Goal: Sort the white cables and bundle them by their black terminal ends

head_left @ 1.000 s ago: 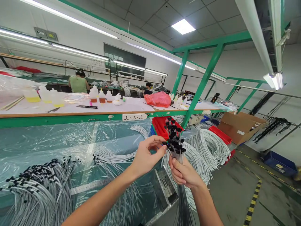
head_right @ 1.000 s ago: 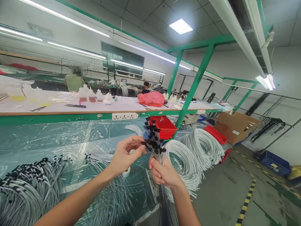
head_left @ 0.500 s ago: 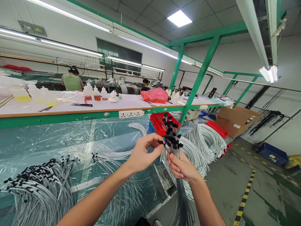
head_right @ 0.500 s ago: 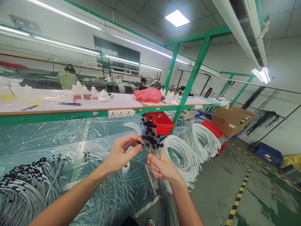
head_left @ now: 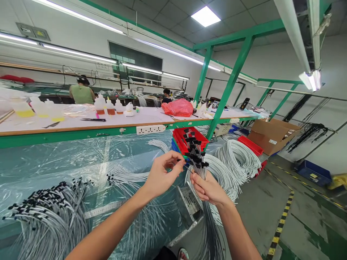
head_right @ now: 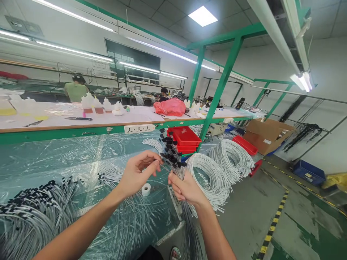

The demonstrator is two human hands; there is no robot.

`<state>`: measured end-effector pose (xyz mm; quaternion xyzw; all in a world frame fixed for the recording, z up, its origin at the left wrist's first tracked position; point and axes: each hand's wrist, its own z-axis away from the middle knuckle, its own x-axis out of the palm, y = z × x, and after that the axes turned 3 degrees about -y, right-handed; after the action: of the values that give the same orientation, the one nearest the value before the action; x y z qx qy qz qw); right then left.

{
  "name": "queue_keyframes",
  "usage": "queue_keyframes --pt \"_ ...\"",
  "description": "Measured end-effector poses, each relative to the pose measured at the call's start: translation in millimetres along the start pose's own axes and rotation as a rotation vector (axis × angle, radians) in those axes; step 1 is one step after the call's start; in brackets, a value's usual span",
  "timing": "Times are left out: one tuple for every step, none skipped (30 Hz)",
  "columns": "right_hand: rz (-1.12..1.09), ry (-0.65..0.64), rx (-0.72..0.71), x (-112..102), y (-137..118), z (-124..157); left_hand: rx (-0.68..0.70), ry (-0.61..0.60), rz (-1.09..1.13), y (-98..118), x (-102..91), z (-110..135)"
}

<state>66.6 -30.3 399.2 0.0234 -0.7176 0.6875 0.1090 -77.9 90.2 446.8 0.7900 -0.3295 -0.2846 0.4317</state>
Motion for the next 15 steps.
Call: queue_keyframes --pt "0.004 0.003 -0.002 0.3 0.2 -0.3 0.002 0.007 -0.01 -1.2 -0.3 -0.2" --pt "0.008 0.007 -0.003 0.5 0.5 -0.5 0.004 0.01 -0.025 -2.5 -0.7 -0.5" --pt "0.011 0.012 -0.003 0.8 0.8 -0.7 0.001 0.011 -0.044 -3.7 -1.2 -0.9" --pt "0.013 0.017 -0.001 1.0 1.0 -0.8 -0.007 0.01 -0.065 -5.0 -1.7 -1.5" --pt "0.014 0.025 0.0 1.3 1.2 -1.0 -0.016 0.005 -0.088 -6.2 -2.2 -2.2" --pt "0.015 0.032 0.002 1.6 1.3 -1.1 -0.021 -0.008 -0.115 -7.3 -2.7 -3.0" --pt "0.019 0.04 0.002 2.0 1.4 -1.2 -0.015 -0.026 -0.146 -8.2 -3.1 -3.8" --pt "0.025 0.048 0.0 2.3 1.4 -1.3 0.004 -0.046 -0.187 -8.9 -3.4 -4.7" --pt "0.032 0.057 -0.006 2.6 1.3 -1.5 0.033 -0.065 -0.235 -9.4 -3.5 -5.5" --pt "0.039 0.065 -0.013 3.0 1.2 -1.7 0.068 -0.08 -0.287 -9.6 -3.5 -6.3" --pt "0.045 0.073 -0.02 3.3 1.2 -1.9 0.102 -0.09 -0.335 -9.7 -3.4 -6.9" --pt "0.049 0.081 -0.024 3.5 1.1 -2.2 0.128 -0.094 -0.372 -9.6 -3.0 -7.2" --pt "0.05 0.088 -0.026 3.8 1.1 -2.4 0.144 -0.094 -0.395 -9.5 -2.5 -7.3" --pt "0.048 0.094 -0.026 4.0 1.1 -2.7 0.15 -0.089 -0.403 -9.6 -1.8 -7.0" --pt "0.044 0.1 -0.023 4.2 1.2 -2.9 0.147 -0.077 -0.398 -9.8 -1.0 -6.6"
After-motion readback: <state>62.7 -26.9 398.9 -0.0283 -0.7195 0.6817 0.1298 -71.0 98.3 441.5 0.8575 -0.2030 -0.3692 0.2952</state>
